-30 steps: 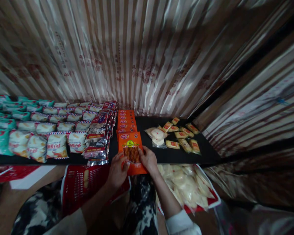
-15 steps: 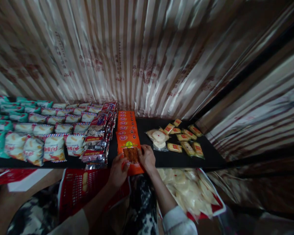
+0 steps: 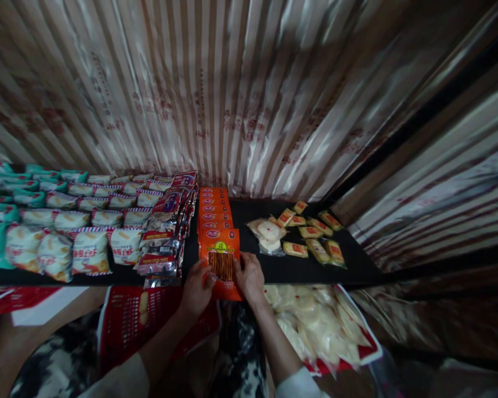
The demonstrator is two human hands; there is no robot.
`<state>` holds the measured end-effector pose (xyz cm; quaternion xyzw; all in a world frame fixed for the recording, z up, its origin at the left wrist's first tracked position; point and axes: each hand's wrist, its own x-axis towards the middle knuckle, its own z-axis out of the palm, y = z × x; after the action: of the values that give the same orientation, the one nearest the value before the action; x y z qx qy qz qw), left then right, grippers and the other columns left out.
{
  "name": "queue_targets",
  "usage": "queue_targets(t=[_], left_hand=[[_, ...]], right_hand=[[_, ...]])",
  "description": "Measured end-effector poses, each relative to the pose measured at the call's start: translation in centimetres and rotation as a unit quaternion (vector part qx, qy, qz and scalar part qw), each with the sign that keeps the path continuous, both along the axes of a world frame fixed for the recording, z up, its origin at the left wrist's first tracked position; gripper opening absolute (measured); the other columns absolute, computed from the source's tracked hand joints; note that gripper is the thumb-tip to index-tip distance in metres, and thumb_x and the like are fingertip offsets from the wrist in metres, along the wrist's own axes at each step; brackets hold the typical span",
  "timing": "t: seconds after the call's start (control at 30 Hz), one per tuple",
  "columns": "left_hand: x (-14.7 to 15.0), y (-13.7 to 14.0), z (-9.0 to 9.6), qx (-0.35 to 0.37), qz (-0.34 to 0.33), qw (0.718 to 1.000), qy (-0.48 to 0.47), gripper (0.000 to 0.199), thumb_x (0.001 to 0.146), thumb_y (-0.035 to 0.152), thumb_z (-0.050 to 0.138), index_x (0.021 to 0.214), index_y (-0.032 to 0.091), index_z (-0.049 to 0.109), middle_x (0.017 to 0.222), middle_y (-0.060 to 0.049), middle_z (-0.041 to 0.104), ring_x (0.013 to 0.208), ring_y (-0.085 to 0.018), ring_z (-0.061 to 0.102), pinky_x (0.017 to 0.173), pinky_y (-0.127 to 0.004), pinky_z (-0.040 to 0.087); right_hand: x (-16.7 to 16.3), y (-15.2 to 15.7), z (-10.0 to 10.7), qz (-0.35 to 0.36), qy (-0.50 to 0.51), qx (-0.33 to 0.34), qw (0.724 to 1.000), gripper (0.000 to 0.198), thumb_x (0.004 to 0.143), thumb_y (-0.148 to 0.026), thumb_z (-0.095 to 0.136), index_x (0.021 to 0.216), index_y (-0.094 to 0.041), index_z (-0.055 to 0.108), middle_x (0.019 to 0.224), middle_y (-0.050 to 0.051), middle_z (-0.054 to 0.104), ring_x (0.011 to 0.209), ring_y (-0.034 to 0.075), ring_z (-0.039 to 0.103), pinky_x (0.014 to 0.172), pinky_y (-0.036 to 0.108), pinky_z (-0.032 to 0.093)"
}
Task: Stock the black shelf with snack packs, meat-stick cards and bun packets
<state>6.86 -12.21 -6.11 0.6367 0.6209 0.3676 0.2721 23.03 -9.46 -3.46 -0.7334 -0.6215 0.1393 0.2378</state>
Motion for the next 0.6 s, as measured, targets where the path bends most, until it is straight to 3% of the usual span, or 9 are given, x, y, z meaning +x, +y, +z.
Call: queue_targets(t=[0.23,0.47,0.6], left_hand=[[0.2,-0.5,-0.6,0.025,0.005,1.0,0.009,0.027,0.082,0.015,0.043,0.097,0.015,0.066,0.121,-0.014,0.058,0.115,-0.023,0.054,0.099,-0.044,0.044],[0.6,-0.6,-0.7,0.024,-0.003,0.999,0.029,0.025,0.079,0.016,0.048,0.097,0.016,0.066,0.123,-0.012,0.058,0.116,-0.024,0.053,0.101,-0.046,0.043],[0.5,-0.5,-0.8,0.026,-0.006,0.999,0.036,0.025,0.08,0.017,0.047,0.097,0.015,0.066,0.122,-0.014,0.058,0.117,-0.025,0.053,0.1,-0.046,0.044]], right_hand=[[-0.3,1.1,1.1,-0.004,-0.005,-0.029,1.0,0.029,0.087,-0.025,0.044,0.108,-0.016,0.063,0.107,0.01,0.062,0.101,0.021,0.057,0.085,0.027,0.043],[-0.2,0.9,-0.2,-0.009,-0.017,-0.016,1.0,0.041,0.088,-0.025,0.042,0.126,-0.013,0.051,0.112,0.012,0.061,0.107,0.022,0.054,0.091,0.029,0.041],[-0.2,0.9,-0.6,0.0,-0.015,-0.02,1.0,0.041,0.088,-0.024,0.04,0.126,-0.012,0.051,0.113,0.012,0.061,0.104,0.021,0.056,0.089,0.028,0.042]])
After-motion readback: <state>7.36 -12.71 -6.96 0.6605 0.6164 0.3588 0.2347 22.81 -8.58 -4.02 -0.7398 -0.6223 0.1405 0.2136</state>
